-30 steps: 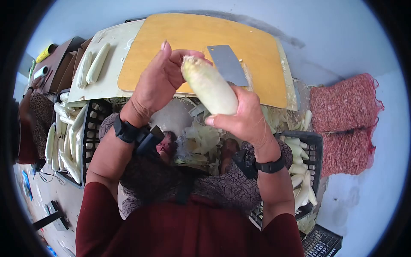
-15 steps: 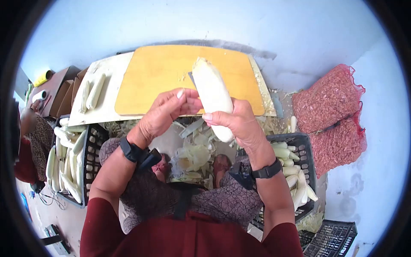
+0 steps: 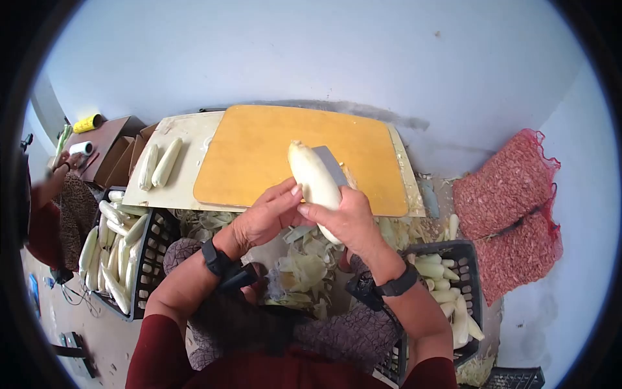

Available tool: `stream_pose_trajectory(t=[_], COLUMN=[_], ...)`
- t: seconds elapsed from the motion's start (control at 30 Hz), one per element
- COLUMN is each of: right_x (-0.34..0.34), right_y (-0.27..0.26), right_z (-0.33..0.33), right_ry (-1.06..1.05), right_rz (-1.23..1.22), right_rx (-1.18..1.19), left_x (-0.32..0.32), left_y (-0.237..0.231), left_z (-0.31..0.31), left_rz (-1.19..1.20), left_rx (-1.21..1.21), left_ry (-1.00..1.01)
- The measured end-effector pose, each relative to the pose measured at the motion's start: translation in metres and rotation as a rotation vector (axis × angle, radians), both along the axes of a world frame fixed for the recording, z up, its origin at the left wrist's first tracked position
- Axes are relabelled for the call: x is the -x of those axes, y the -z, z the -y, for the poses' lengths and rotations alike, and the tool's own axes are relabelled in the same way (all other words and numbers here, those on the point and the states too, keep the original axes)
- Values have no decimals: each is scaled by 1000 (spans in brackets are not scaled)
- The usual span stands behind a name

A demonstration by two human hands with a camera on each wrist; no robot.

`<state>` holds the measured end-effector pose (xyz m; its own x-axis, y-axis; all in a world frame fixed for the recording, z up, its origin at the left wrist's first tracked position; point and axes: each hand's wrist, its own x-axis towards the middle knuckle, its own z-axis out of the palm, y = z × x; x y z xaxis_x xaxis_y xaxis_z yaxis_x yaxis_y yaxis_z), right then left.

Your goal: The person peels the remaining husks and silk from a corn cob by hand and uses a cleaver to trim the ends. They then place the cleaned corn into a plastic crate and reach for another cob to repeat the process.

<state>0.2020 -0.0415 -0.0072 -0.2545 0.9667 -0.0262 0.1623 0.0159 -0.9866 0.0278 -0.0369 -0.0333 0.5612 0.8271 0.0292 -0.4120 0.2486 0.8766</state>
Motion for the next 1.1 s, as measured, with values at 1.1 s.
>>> stream_pose_trajectory(t=[1.1], right_x=[-22], right_y=[26], right_z=[11], right_ry=[-212], right_rz=[-227], right_rx=[225], left_x=[1], left_y=[-3], left_z=[-28], left_rz=[117], left_rx=[93], left_ry=[171])
